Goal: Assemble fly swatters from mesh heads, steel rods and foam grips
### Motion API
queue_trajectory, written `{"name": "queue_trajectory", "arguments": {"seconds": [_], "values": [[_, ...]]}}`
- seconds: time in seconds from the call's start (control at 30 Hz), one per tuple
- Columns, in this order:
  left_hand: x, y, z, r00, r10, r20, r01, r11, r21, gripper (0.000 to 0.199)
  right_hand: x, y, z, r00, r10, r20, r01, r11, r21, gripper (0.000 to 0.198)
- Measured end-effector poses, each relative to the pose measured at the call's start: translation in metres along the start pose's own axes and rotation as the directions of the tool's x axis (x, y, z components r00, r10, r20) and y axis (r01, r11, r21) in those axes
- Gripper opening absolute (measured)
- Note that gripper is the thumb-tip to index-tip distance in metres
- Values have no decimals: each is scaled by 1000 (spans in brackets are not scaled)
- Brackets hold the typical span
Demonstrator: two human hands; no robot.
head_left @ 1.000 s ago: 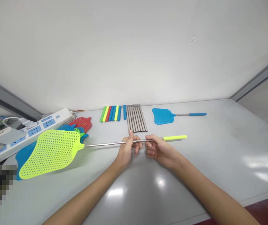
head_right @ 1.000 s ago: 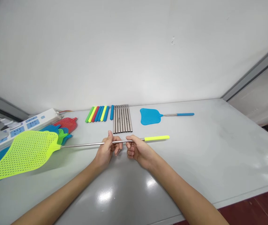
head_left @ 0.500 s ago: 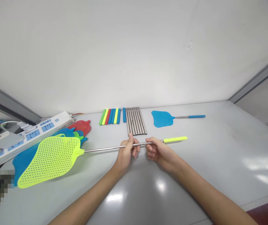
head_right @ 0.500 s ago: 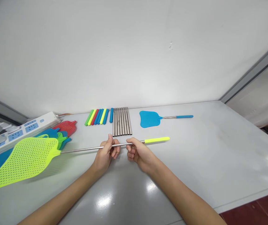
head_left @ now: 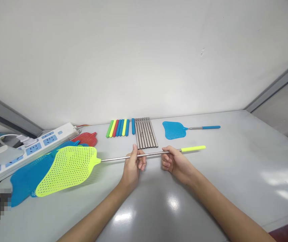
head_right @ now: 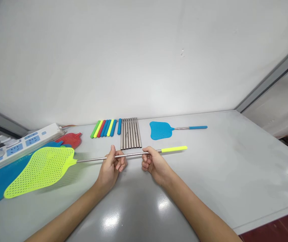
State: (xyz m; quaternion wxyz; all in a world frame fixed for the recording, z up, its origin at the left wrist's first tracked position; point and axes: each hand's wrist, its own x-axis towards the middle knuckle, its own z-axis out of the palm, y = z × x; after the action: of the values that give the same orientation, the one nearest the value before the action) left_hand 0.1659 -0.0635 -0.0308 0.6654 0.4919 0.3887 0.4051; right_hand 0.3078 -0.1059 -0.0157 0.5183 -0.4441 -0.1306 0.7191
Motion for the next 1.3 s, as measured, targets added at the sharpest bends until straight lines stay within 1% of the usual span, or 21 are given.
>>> {"name": "queue_trajectory", "arguments": {"seconds": [0.07, 0.23, 0.4, 0.5, 0.73, 0.93, 1.13, 1.3], "values": [[0, 0, 0, 1000, 2, 9, -2, 1000, 6, 51, 0, 0, 1, 1000, 0, -4, 0, 1000, -3, 31], [-2, 0, 0, 997, 4, 74, -9, 998, 58, 48, 0, 1, 2, 1000, -8, -13, 8, 1000, 13, 32], [-5, 3, 3, 997, 10, 80, -30, 969, 245, 30, -1, 1, 4, 1000, -8, -12, 8, 1000, 4, 34], [-6, 5, 4, 997, 23, 71, -43, 953, 299, 25, -3, 1, 5, 1000, -19, -19, 19, 1000, -2, 34], [-8, 5, 2, 992, 49, 113, -82, 949, 304, 21, -4, 1, 6, 1000, -12, -16, 12, 1000, -12, 34], [-9, 4, 1, 984, 50, 169, -92, 963, 252, 17, -2, 4, 3, 1000, -25, -6, 25, 1000, -8, 34], [-8, 2, 1, 987, 47, 153, -76, 979, 189, 17, -1, 4, 2, 1000, -15, 14, 16, 1000, -23, 35], [-7, 4, 1, 990, 49, 129, -79, 969, 236, 19, -1, 5, 4, 1000, -6, 21, 6, 1000, -13, 35]]}}
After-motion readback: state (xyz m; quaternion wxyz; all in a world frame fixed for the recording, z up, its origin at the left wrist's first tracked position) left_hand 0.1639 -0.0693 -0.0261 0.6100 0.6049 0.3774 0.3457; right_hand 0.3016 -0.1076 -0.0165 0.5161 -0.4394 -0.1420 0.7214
